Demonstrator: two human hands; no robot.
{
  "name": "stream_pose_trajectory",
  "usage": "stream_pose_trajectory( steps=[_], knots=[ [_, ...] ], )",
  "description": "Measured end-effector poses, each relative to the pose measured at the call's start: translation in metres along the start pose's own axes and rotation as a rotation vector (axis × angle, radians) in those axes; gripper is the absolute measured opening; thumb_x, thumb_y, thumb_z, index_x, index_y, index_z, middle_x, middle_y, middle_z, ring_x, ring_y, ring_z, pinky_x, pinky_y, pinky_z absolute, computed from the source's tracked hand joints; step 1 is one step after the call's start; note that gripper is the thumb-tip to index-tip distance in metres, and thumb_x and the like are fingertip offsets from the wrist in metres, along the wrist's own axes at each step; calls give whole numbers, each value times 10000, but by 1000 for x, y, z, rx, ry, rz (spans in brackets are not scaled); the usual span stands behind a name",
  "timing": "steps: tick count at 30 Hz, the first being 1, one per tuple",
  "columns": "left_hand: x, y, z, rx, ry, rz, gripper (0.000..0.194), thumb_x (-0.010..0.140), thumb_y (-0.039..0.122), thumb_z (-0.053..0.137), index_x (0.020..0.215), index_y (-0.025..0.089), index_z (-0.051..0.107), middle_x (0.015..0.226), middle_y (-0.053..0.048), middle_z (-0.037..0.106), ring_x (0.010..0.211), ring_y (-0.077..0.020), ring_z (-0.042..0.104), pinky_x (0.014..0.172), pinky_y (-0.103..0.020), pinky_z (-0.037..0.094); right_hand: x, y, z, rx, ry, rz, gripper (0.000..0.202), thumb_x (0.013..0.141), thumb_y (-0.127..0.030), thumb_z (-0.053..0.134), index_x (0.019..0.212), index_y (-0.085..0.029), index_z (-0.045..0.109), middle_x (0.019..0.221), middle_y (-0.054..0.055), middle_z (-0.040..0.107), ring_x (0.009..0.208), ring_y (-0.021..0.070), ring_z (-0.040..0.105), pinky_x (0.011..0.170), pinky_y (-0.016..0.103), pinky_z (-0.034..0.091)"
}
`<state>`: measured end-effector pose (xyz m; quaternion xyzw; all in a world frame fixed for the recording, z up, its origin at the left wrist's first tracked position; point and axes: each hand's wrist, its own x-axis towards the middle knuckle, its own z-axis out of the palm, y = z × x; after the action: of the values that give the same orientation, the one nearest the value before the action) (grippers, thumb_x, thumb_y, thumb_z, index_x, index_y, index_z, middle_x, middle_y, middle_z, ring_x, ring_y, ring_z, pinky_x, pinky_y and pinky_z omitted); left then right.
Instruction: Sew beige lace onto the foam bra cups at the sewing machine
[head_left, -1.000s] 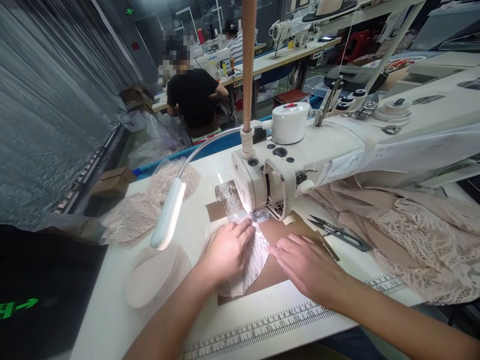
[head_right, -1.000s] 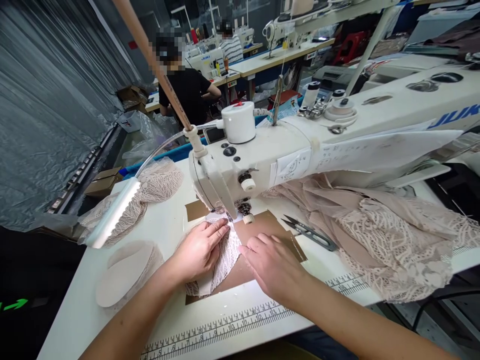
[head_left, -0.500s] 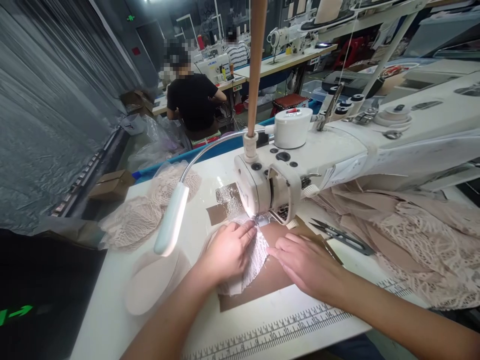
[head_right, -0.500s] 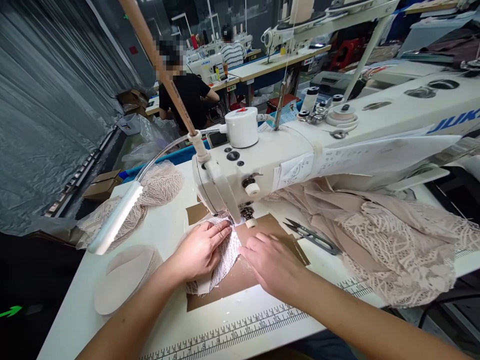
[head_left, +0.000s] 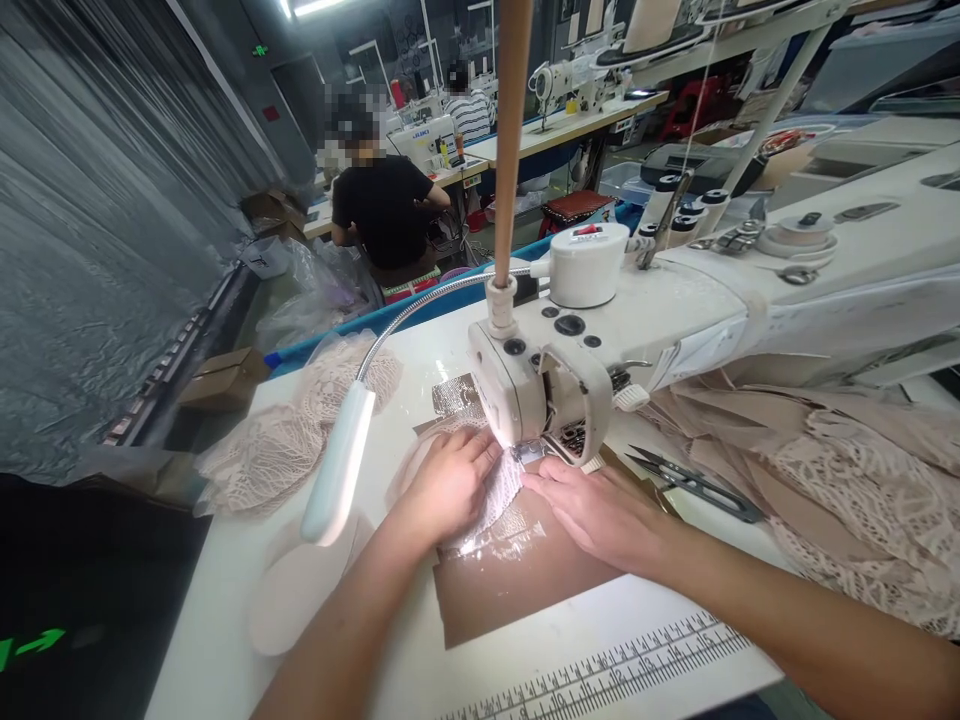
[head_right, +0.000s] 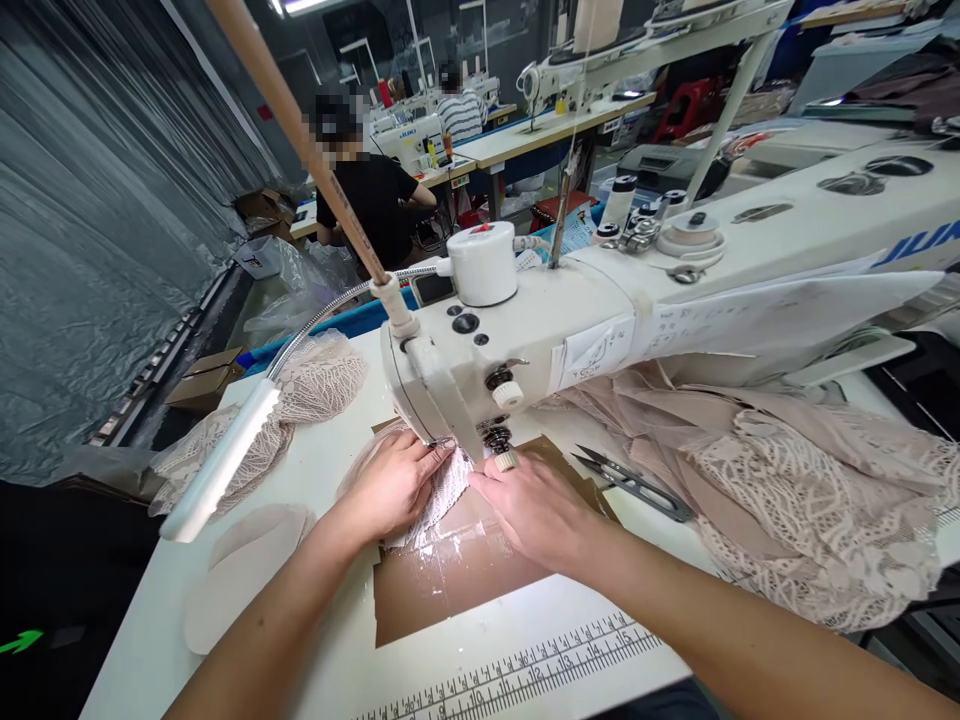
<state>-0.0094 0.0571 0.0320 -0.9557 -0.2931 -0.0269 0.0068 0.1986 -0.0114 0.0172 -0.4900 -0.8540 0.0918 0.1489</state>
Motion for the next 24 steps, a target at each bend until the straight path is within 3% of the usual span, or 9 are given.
stream_pose_trajectory(
  steps=[4, 8, 16, 24],
  knots=[
    [-8, 8, 4, -75, 81, 50, 369, 886, 117, 443, 1243, 132, 536, 1210, -124, 584, 968, -257, 531, 810, -396, 456, -1, 3, 5, -12, -9, -2, 341, 868, -82, 391, 1095, -175, 627, 803, 38, 560, 589, 130, 416, 536, 274, 266],
    [-15, 13, 12, -146, 84, 95, 413, 883, 87, 442, 1285, 149, 514, 1313, -87, 541, 1018, -252, 515, 863, -405, 449, -2, 6, 9, -25, -5, -9, 362, 878, -97, 378, 1146, -168, 612, 845, 60, 597, 651, 149, 492, 568, 274, 327],
    [-8, 2, 15, -192, 103, 70, 437, 830, 72, 484, 1251, 161, 564, 1264, -71, 590, 906, -254, 522, 797, -407, 458, -1, 9, 17, -53, 55, -27, 476, 845, -54, 363, 1262, -177, 555, 977, 85, 631, 702, 161, 546, 581, 275, 412],
    [-4, -5, 18, -235, 112, 33, 523, 804, 55, 493, 1303, 207, 525, 1286, -53, 572, 1032, -283, 500, 879, -438, 436, -1, 13, 21, -2, 139, -9, 430, 862, -84, 352, 1150, -217, 643, 929, 83, 653, 872, 199, 592, 780, 326, 487]
  ],
)
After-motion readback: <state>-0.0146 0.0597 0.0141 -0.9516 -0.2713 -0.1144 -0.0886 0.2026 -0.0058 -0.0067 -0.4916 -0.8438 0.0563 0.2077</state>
